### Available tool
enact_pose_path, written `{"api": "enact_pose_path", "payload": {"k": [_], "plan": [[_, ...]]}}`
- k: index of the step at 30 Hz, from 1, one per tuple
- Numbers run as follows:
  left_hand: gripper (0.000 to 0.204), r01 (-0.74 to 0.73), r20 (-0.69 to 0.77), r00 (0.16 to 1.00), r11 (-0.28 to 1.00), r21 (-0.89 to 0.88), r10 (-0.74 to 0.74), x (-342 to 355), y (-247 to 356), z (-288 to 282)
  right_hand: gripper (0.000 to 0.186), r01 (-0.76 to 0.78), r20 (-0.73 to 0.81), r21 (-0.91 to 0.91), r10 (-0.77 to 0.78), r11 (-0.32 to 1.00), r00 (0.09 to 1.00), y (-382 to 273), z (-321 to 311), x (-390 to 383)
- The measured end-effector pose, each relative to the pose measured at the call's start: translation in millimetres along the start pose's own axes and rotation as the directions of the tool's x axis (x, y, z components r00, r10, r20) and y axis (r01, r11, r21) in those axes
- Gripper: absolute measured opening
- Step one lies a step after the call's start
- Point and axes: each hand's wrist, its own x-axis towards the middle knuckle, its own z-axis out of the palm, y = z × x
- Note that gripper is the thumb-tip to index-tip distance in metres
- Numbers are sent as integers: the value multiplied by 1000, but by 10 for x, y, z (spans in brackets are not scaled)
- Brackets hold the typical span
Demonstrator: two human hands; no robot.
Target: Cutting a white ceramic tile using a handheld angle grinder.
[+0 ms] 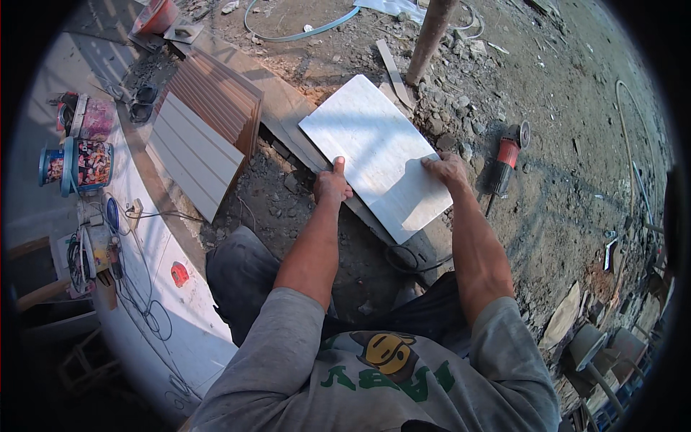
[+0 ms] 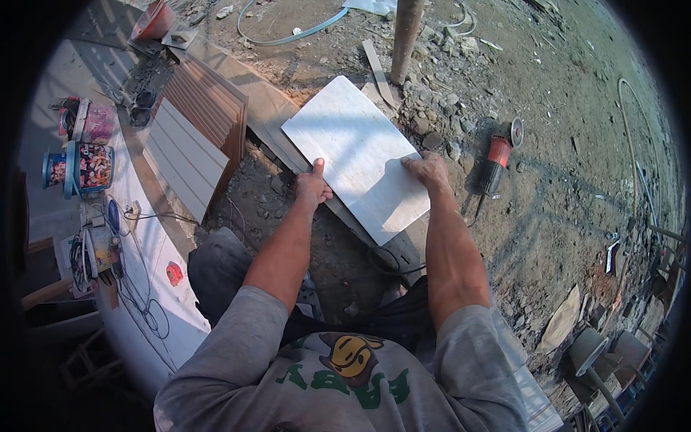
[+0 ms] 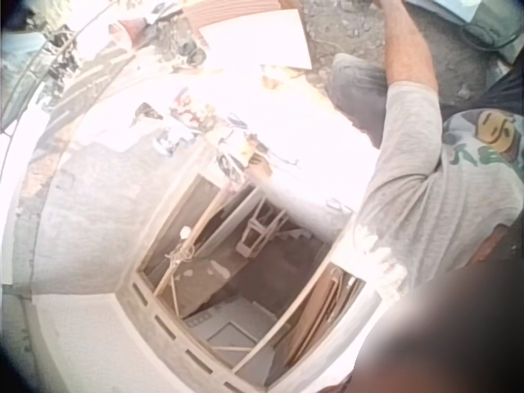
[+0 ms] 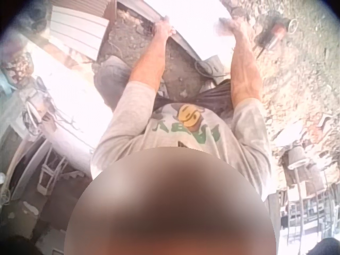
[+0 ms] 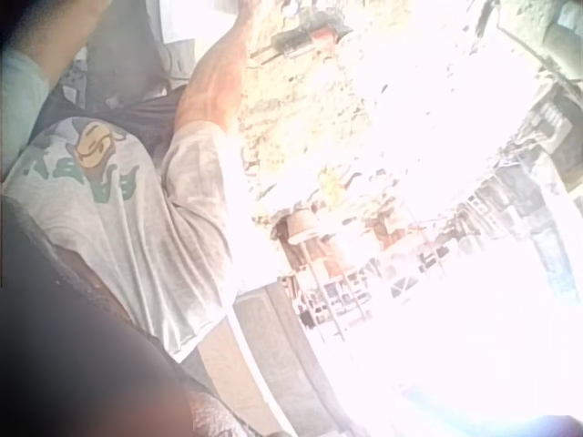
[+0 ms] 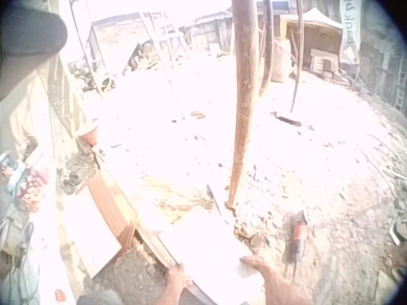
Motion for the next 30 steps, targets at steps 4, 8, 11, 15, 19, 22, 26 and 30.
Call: {"api": "enact_pose_path", "payload": {"k": [4, 8, 11, 15, 19, 22, 26, 30], "plan": [[76, 23, 6, 1000, 998, -56, -23, 24, -6, -12, 48, 46, 66, 101, -52, 994, 996, 12, -81, 3], [73, -171, -51, 985, 905, -390, 164, -29, -388, -10, 49, 68, 87, 152, -82, 986, 993, -72, -114, -94], [73, -206, -51, 978, 901, -381, 202, -328, -718, 53, 51, 97, 22, 87, -99, 991, 995, -25, -89, -377], [70, -204, 51, 965, 863, -463, 256, -661, -979, -98, 59, 21, -31, 46, -20, 999, 999, -35, 108, -975], [59, -390, 53, 866, 738, -550, 497, -847, -534, -444, 62, -34, -202, 35, 41, 999, 979, -223, 314, -1295], [57, -540, -156, 841, 797, -269, 517, -777, -539, -648, 65, -89, -111, 439, 152, 894, 982, -98, 773, -1592], [71, -581, -100, 800, 806, 112, 591, -997, -66, -1125, 63, -76, -93, 809, 254, 583, 963, -55, 1218, -1880], [76, -746, 70, 644, 606, 276, 761, -881, 237, -1449, 50, -43, -79, 851, 208, 523, 975, -369, 730, -2036]]}}
